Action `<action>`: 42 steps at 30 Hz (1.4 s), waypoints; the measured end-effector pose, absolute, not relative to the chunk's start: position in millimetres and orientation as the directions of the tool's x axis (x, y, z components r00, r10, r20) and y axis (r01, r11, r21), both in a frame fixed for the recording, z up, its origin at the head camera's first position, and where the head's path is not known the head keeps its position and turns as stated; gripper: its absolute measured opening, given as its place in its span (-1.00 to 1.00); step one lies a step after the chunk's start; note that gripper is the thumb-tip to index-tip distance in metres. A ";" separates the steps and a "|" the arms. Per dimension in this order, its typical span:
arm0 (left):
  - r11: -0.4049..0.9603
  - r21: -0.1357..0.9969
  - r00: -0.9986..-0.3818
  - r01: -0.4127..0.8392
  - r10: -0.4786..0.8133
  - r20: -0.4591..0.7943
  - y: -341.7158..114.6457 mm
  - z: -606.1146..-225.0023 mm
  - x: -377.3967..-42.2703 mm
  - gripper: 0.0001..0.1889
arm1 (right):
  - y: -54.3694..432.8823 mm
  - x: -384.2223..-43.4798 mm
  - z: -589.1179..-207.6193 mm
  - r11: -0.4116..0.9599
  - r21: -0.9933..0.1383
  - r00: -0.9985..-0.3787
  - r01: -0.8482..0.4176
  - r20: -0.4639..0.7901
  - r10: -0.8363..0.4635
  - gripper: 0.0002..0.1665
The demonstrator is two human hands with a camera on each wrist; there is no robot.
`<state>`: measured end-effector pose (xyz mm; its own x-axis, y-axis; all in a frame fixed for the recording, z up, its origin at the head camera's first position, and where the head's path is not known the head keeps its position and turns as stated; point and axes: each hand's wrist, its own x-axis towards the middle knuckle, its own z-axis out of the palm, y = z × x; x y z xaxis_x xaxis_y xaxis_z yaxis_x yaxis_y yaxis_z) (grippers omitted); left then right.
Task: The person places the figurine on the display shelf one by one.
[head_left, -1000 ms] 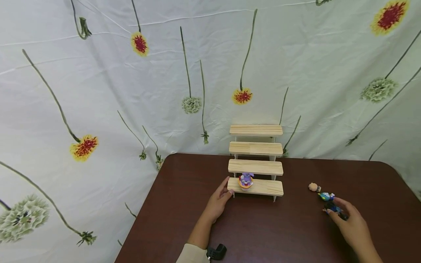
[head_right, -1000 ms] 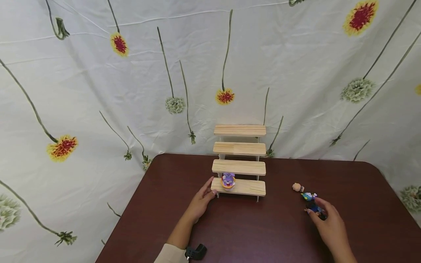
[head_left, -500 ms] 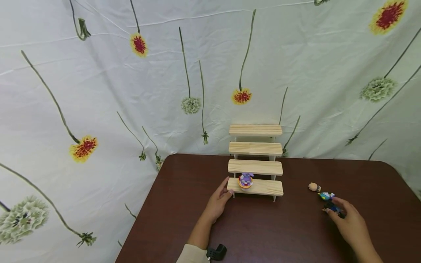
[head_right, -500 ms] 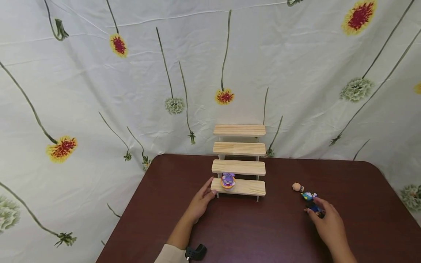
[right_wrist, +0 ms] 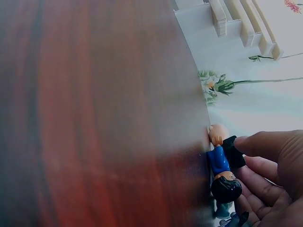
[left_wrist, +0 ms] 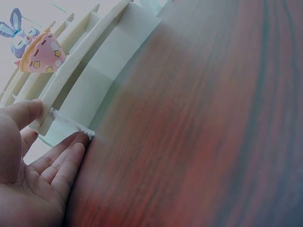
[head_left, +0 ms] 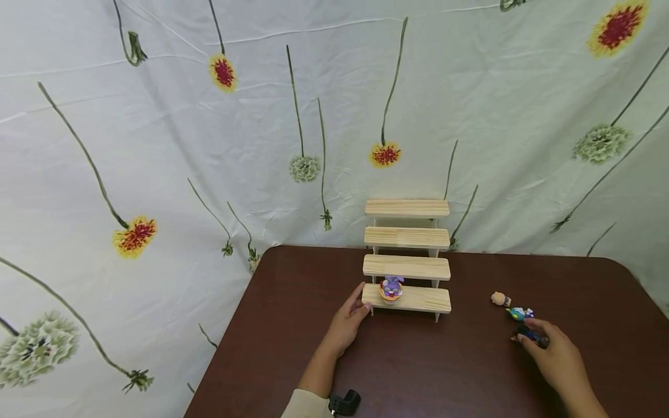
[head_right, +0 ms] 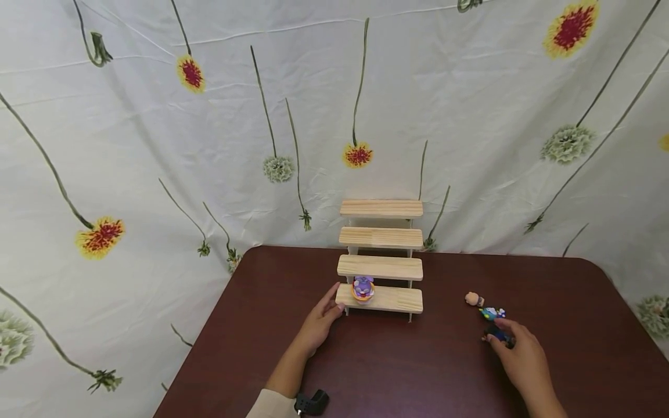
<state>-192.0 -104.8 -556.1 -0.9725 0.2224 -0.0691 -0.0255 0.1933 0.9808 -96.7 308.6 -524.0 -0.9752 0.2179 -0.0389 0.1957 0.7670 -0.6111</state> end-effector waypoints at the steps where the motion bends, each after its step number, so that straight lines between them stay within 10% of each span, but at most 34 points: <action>1: 0.193 0.981 -0.973 -0.026 0.222 -0.069 -104.7 -556.1 -191.9 -0.34 | 308.4 -96.6 -523.7 0.767 -0.611 -0.975 0.197 -0.040 0.219 -0.35; 42: 0.200 0.979 -0.971 -0.030 0.225 -0.076 -105.7 -554.5 -190.3 -0.32 | 294.4 -89.8 -523.4 0.668 -0.734 -0.936 0.123 0.137 0.323 -0.45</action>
